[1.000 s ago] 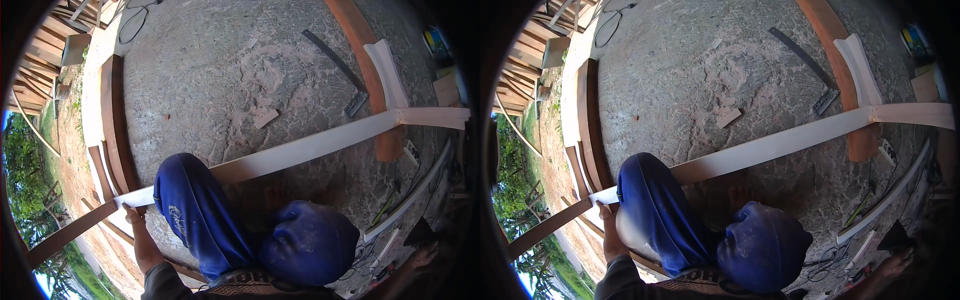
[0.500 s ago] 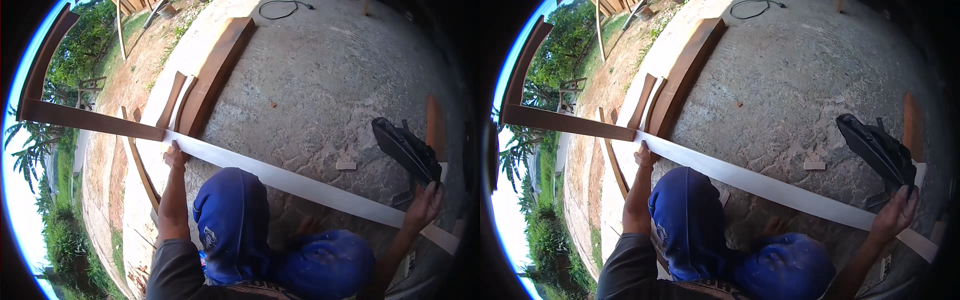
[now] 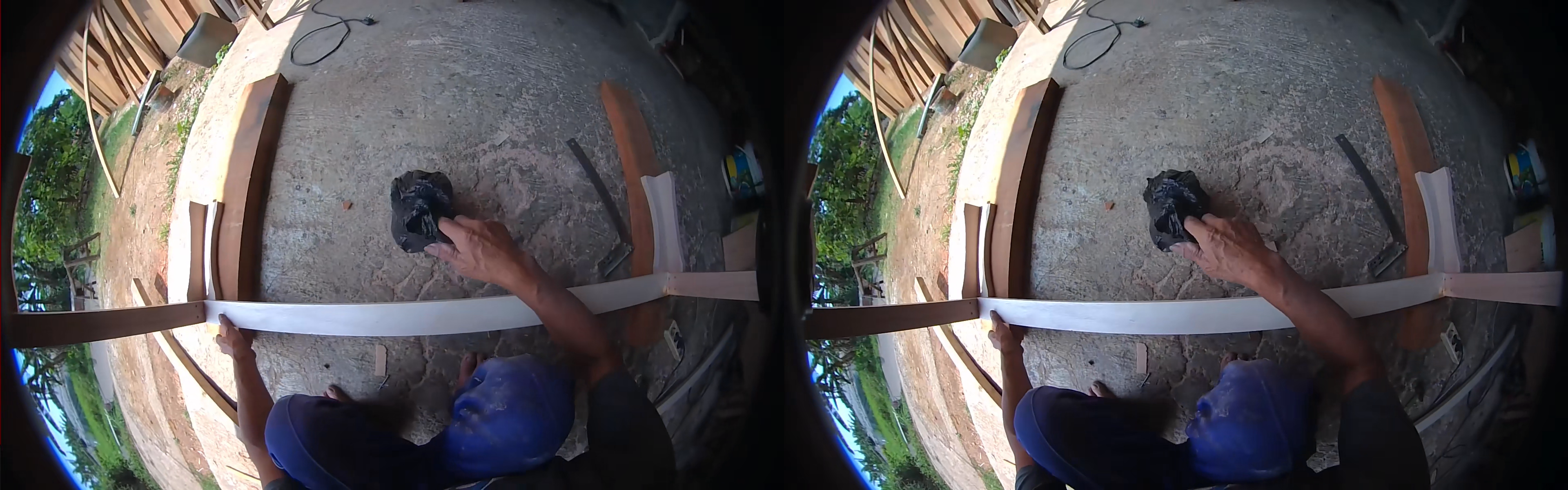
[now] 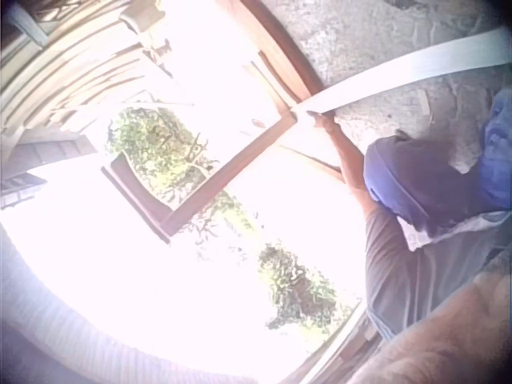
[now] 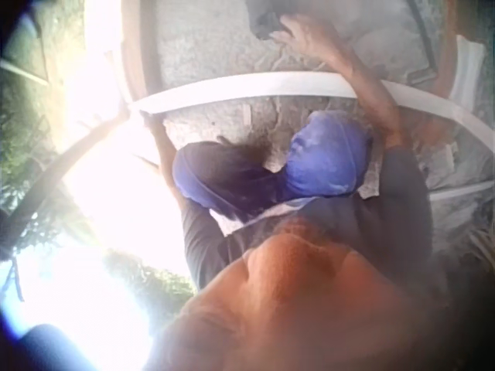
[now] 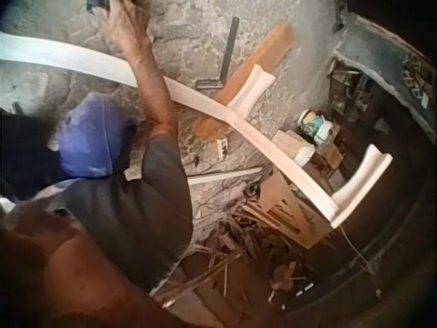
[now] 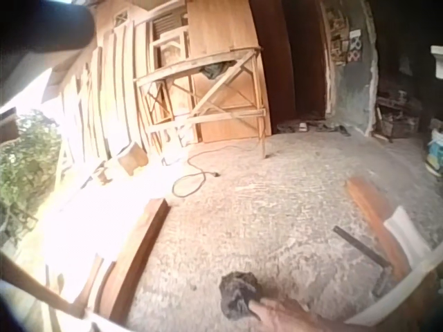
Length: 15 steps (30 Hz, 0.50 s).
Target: The person assembles a wooden frame by joining white-painted wooden pieces. They use a hammer to drive nails into the joints and a square ruler to ensure alignment. The person works on the floor, handling the wood pieces and tools to construct the frame.
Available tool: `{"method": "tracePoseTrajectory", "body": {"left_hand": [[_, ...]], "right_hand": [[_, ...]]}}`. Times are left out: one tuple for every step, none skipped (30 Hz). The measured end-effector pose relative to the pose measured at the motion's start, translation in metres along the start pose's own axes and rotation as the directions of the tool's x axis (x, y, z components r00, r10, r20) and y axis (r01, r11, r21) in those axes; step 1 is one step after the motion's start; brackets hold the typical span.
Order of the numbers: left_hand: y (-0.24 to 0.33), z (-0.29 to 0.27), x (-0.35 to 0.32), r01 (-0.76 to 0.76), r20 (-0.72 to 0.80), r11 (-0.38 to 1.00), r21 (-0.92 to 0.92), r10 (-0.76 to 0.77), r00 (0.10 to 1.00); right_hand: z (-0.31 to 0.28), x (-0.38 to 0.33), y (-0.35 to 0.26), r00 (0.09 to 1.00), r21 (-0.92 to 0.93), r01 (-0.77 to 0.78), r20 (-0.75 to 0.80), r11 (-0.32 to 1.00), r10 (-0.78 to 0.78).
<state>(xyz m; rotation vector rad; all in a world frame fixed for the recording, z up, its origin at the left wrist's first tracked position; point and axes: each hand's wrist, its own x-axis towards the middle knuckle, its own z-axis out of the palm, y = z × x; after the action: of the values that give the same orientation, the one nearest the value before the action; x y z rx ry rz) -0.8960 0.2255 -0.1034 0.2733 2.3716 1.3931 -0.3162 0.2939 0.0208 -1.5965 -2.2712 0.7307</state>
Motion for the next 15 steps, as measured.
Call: {"method": "tracePoseTrajectory", "body": {"left_hand": [[0.001, 0.002, -0.002, -0.001, -0.007, 1.000, 0.001, 0.001, 1.000], [0.002, 0.002, -0.005, -0.013, 0.003, 0.999, -0.039, 0.013, 1.000], [0.003, 0.003, -0.007, 0.009, -0.038, 1.000, -0.028, -0.010, 0.999], [0.004, 0.003, -0.010, 0.012, 0.012, 1.000, -0.007, -0.012, 1.000], [0.006, 0.002, -0.012, 0.007, -0.021, 0.994, 0.108, -0.005, 1.000], [0.007, 0.001, -0.014, -0.007, -0.098, 0.974, 0.224, 0.030, 0.995], [0.008, -0.002, -0.014, -0.019, -0.038, 0.976, 0.215, 0.027, 0.999], [0.007, -0.001, -0.016, -0.009, -0.145, 0.949, 0.317, 0.058, 0.988], [0.005, -0.003, -0.017, -0.056, -0.154, 0.938, 0.343, 0.115, 0.981], [0.002, -0.002, -0.016, -0.026, -0.205, 0.924, 0.383, 0.113, 0.972], [-0.001, -0.001, -0.013, -0.010, -0.200, 0.917, 0.399, 0.098, 0.975], [-0.005, -0.001, -0.008, -0.033, -0.201, 0.890, 0.455, 0.139, 0.970], [-0.011, -0.001, -0.004, -0.068, -0.205, 0.865, 0.497, 0.193, 0.960], [-0.016, -0.001, 0.002, -0.137, -0.171, 0.871, 0.472, 0.243, 0.955], [-0.022, 0.000, 0.006, -0.204, -0.168, 0.868, 0.452, 0.308, 0.936]], "right_hand": [[-0.003, -0.001, 0.000, 0.995, -0.052, -0.072, 0.064, 0.996, 0.075], [-0.004, 0.004, 0.001, 0.993, 0.031, -0.107, 0.048, 0.994, 0.105], [-0.003, 0.011, 0.002, 0.992, 0.123, -0.122, 0.014, 0.985, 0.122], [-0.002, 0.020, 0.004, 0.991, 0.221, -0.128, -0.016, 0.967, 0.135], [0.001, 0.029, 0.007, 0.989, 0.165, -0.119, -0.063, 0.979, 0.131], [0.005, 0.040, 0.010, 0.989, 0.019, -0.085, -0.123, 0.996, 0.086], [0.008, 0.048, 0.015, 0.994, -0.211, -0.020, -0.110, 0.977, -0.004], [0.016, 0.056, 0.018, 0.993, -0.405, 0.059, -0.072, 0.912, -0.096], [0.028, 0.069, 0.019, 0.995, -0.538, 0.096, 0.030, 0.838, -0.095], [0.042, 0.076, 0.021, 0.983, -0.575, 0.159, 0.019, 0.802, -0.181], [0.057, 0.084, 0.026, 0.978, -0.641, 0.203, 0.090, 0.740, -0.190], [0.069, 0.090, 0.035, 0.949, -0.595, 0.311, 0.144, 0.741, -0.282], [0.082, 0.098, 0.044, 0.943, -0.532, 0.331, 0.166, 0.779, -0.287], [0.097, 0.107, 0.054, 0.935, -0.450, 0.354, 0.147, 0.820, -0.323], [0.110, 0.117, 0.064, 0.939, -0.373, 0.345, 0.128, 0.861, -0.320]]}}
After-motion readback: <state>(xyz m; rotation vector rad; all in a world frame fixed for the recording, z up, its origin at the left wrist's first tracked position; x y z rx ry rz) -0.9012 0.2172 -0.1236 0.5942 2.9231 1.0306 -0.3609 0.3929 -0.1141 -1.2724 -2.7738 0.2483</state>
